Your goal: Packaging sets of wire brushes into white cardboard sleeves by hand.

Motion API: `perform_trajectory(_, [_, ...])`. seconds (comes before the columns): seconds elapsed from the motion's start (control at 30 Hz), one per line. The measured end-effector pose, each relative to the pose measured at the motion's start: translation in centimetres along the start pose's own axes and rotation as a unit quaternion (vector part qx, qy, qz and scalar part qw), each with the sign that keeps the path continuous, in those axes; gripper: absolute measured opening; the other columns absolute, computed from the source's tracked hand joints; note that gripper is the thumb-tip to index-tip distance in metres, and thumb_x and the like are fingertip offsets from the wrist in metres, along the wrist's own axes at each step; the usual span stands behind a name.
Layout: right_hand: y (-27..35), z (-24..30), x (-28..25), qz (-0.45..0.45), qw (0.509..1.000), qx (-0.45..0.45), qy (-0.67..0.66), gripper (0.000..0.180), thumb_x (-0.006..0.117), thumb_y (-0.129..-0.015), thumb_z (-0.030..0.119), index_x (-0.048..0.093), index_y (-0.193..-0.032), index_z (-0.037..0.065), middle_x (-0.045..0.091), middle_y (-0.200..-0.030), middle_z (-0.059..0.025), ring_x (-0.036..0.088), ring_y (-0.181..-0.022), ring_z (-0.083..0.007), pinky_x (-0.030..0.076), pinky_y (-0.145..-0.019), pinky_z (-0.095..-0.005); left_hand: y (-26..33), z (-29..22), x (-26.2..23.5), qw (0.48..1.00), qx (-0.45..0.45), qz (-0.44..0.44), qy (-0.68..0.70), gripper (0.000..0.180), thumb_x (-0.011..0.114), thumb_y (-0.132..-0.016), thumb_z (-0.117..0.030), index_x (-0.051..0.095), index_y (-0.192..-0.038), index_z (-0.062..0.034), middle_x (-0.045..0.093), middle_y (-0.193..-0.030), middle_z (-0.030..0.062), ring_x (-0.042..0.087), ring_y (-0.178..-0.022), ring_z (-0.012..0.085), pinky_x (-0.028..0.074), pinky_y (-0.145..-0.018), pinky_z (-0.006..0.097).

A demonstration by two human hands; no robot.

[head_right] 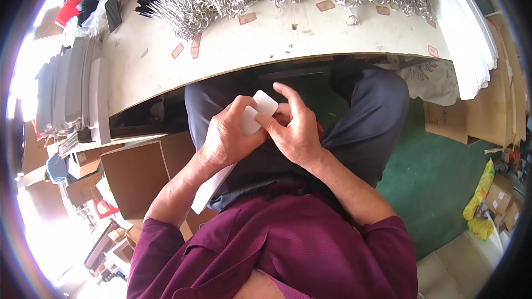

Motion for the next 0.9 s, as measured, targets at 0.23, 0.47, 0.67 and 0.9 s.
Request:
perform_trajectory(0.23, [-0.1, 2.1, 0.4, 0.010, 0.950, -0.169, 0.264, 0.027, 0.072, -0.097, 0.014, 0.070, -0.117, -0.004, 0.075, -0.091, -0.0185, 0.074, -0.077, -0.0282, 0.057, -0.069, -0.0346, 0.5, 0.2, 0.7, 1.000, -0.015, -0.013, 0.018, 0.063, 0.083, -0.080, -0.017, 0.045, -0.130, -0.0065, 0.072, -0.093, 0.0198, 0.075, -0.086, 0.0373, 0.061, -0.073, 0.043])
perform_trajectory(0.47, [-0.5, 1.1, 0.3, 0.039, 0.992, 0.007, 0.120, 0.022, 0.070, -0.100, 0.014, 0.071, -0.113, -0.003, 0.077, -0.087, -0.0163, 0.073, -0.074, -0.0142, 0.057, -0.064, -0.0310, 0.5, 0.4, 1.1, 0.999, -0.036, 0.008, -0.022, 0.079, 0.082, -0.082, -0.023, 0.036, -0.143, -0.0014, 0.073, -0.097, 0.0247, 0.075, -0.088, 0.0405, 0.062, -0.075, 0.047])
perform_trajectory(0.67, [-0.9, 1.2, 1.1, 0.005, 0.997, 0.011, 0.073, 0.013, 0.073, -0.097, 0.007, 0.068, -0.100, -0.005, 0.077, -0.086, -0.0121, 0.073, -0.079, -0.0111, 0.058, -0.067, -0.0268, 0.9, -0.3, 0.8, 0.998, -0.021, -0.039, -0.043, 0.066, 0.080, -0.082, -0.025, 0.047, -0.132, 0.0022, 0.072, -0.093, 0.0247, 0.075, -0.083, 0.0409, 0.062, -0.070, 0.048])
perform_trajectory(0.9, [-1.1, 0.1, 0.4, 0.009, 0.988, 0.141, -0.065, 0.013, 0.072, -0.099, 0.010, 0.069, -0.096, -0.002, 0.070, -0.076, -0.0030, 0.059, -0.063, -0.0029, 0.047, -0.053, -0.0204, 1.6, 0.3, 0.8, 0.996, 0.016, -0.053, -0.068, 0.038, 0.079, -0.077, -0.020, 0.058, -0.101, 0.0005, 0.070, -0.086, 0.0192, 0.072, -0.077, 0.0376, 0.060, -0.065, 0.046])
Point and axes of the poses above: each hand's wrist, its own y-axis away from the middle knuckle, its own x-axis out of the palm, z = x × y, the point moved 2 cm from there along -y, towards the middle knuckle
